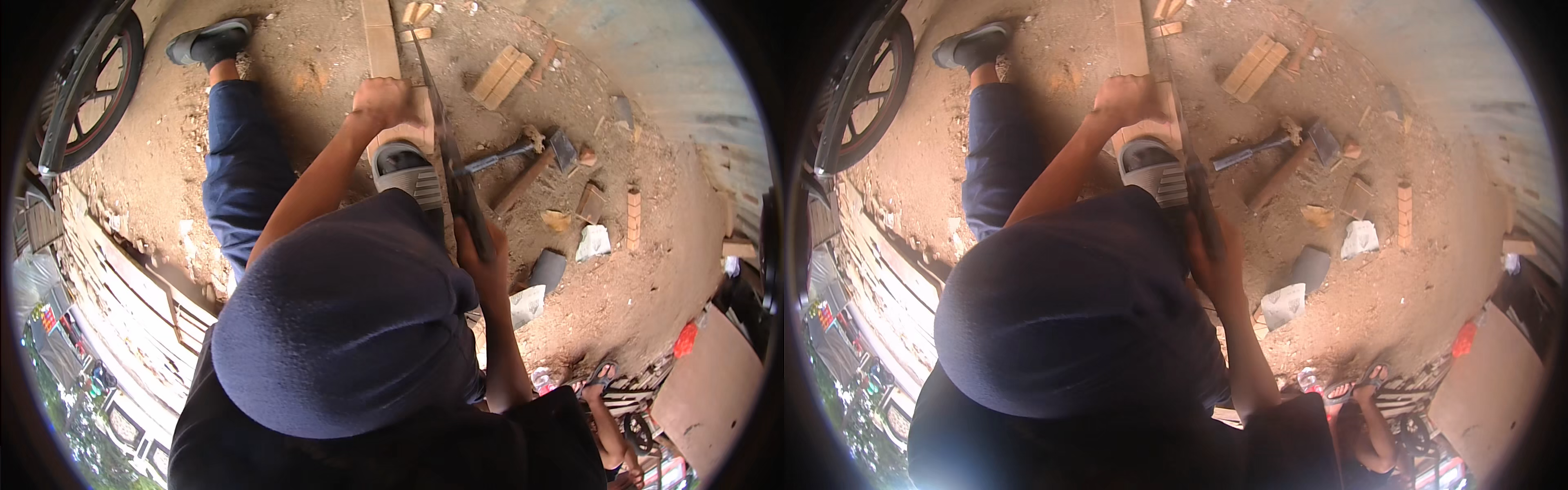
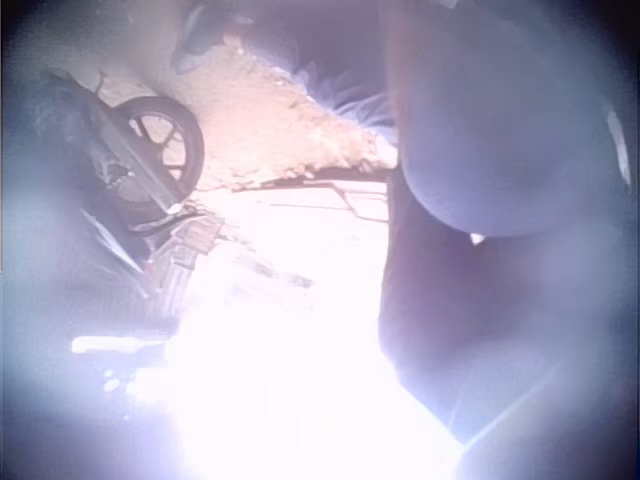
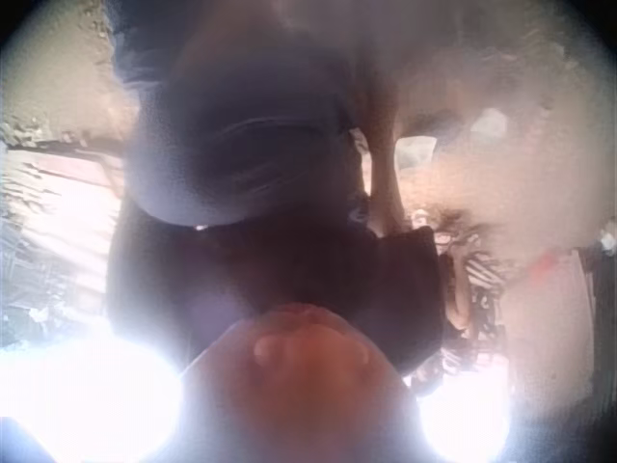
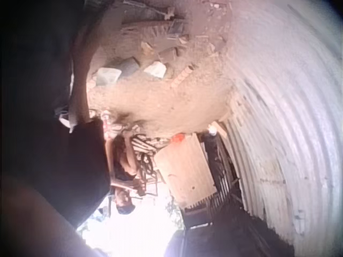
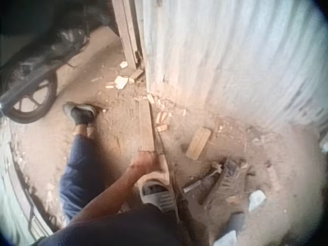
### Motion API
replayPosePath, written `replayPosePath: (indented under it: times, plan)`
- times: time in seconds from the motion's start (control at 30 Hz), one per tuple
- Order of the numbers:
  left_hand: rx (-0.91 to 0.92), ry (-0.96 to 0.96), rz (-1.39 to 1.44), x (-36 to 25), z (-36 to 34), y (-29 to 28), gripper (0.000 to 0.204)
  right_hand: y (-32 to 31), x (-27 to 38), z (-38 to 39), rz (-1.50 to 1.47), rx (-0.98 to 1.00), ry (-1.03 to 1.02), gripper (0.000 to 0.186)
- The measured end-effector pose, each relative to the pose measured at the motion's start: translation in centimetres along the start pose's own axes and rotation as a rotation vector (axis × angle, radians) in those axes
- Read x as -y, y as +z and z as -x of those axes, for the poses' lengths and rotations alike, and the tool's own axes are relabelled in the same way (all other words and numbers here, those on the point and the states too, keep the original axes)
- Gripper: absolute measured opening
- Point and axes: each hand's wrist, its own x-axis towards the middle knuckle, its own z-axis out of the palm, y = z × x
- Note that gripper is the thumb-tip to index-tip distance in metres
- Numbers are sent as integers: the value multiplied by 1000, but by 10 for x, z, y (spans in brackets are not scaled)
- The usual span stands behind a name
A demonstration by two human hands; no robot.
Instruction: The person sits on the ground and uses a hand saw to cut a small piece of wood. They reposition the wood and continue sawing until the piece is separated.
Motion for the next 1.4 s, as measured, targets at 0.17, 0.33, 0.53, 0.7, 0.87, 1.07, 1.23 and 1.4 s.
replayPosePath:
  times: [0.17, 0.33, 0.53, 0.7, 0.87, 1.07, 1.23, 1.4]
  plan:
    - [-33, -71, 61, 18, 1, 10, 79, -2, 9, -18, 7, 117, -14, 21]
    - [-25, 45, -9, -4, 4, 2, 73, -38, -7, 47, 56, 62, -49, 21]
    - [-40, -51, 75, 15, 6, 6, 73, -48, -2, 28, -12, 154, 149, 17]
    - [-57, -68, 72, 12, -4, 15, 76, -62, -1, 99, 60, 123, 70, 18]
    - [-23, -6, 24, -4, 7, 8, 73, -58, -17, 88, 54, 130, 64, 17]
    - [-82, -54, 9, 7, 13, -8, 73, -79, -14, 106, 43, 167, 94, 20]
    - [-89, 44, -83, 4, -9, 19, 75, -62, -22, 83, 28, 150, 153, 18]
    - [33, -73, -30, -2, 4, -5, 85, -73, -8, 103, -10, 140, 103, 20]
